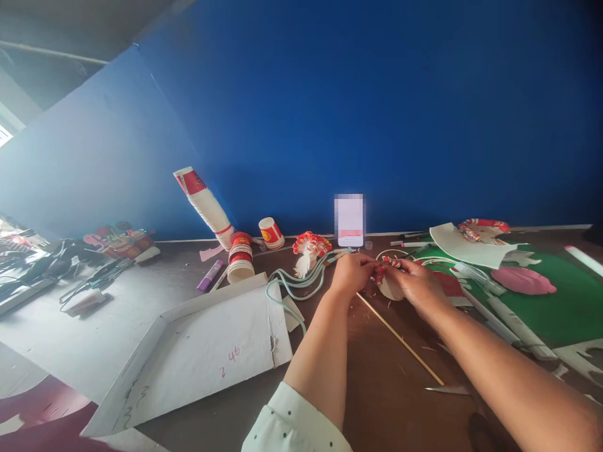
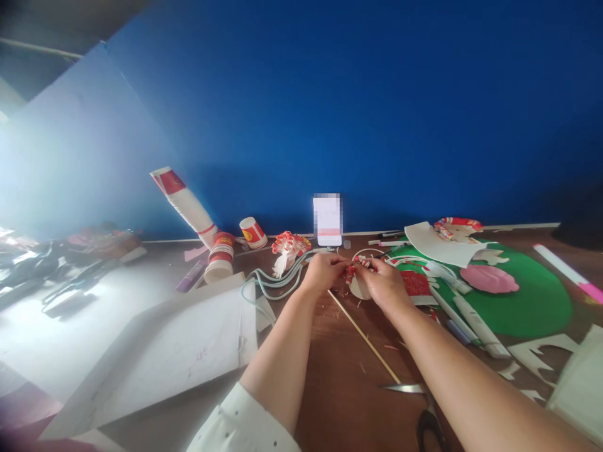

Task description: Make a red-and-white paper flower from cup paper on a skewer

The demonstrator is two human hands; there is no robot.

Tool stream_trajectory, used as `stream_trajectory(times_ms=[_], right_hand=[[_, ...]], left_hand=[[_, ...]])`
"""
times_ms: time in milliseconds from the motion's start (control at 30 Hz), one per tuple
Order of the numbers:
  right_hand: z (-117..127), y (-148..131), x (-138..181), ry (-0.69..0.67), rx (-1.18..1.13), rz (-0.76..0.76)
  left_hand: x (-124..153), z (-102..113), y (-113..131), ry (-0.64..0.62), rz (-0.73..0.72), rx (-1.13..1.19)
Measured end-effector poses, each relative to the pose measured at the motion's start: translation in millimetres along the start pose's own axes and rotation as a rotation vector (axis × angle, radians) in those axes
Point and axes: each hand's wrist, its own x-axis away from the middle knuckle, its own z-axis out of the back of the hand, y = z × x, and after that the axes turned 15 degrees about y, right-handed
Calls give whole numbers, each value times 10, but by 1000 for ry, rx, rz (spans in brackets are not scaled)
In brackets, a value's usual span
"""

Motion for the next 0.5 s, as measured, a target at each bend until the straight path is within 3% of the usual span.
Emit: stream_trajectory(times_ms=[500], right_hand=[[33,-143,71,21,-86,-39]], left_hand=[[-17,9,-29,-6,41,54]])
